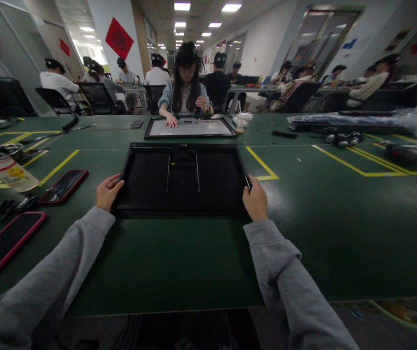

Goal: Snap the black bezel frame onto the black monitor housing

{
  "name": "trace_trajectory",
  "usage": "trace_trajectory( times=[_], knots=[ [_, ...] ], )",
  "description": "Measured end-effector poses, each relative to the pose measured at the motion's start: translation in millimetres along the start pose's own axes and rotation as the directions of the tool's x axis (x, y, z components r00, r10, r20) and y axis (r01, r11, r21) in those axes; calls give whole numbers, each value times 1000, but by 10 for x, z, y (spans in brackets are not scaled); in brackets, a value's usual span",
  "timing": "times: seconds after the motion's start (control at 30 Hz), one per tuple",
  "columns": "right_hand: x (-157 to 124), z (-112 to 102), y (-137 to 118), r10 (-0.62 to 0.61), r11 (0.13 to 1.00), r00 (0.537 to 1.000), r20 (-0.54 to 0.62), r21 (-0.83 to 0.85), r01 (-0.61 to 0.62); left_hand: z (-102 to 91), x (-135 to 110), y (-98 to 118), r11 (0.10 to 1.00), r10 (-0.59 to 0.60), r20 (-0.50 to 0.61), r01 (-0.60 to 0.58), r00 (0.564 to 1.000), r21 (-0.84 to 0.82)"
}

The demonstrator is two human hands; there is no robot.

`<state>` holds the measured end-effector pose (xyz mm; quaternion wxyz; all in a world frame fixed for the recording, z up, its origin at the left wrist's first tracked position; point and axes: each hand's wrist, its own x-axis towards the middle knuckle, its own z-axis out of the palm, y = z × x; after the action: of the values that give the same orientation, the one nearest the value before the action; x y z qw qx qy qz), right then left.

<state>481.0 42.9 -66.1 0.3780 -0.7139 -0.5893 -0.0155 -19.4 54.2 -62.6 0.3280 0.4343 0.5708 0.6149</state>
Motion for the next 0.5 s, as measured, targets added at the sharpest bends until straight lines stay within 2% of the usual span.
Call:
trace_trajectory(
  times=[0.17,0.33,0.4,0.5],
  knots=[
    [91,11,118,20,1000,1000,6,-6,-19,16,-19,-33,999,10,5,-10,1000,51],
    [118,14,103,0,1000,1000,5,-28,0,-20,5,-68,961,104,89,-123,991,246],
    [107,-7,70,-17,999,1000,15,-42,18,-56,-2,-28,880,191,137,-231,972,414],
    [81,-79,3,-17,997,1000,21,-73,18,-118,-60,110,689,327,196,-376,924,620]
  ],
)
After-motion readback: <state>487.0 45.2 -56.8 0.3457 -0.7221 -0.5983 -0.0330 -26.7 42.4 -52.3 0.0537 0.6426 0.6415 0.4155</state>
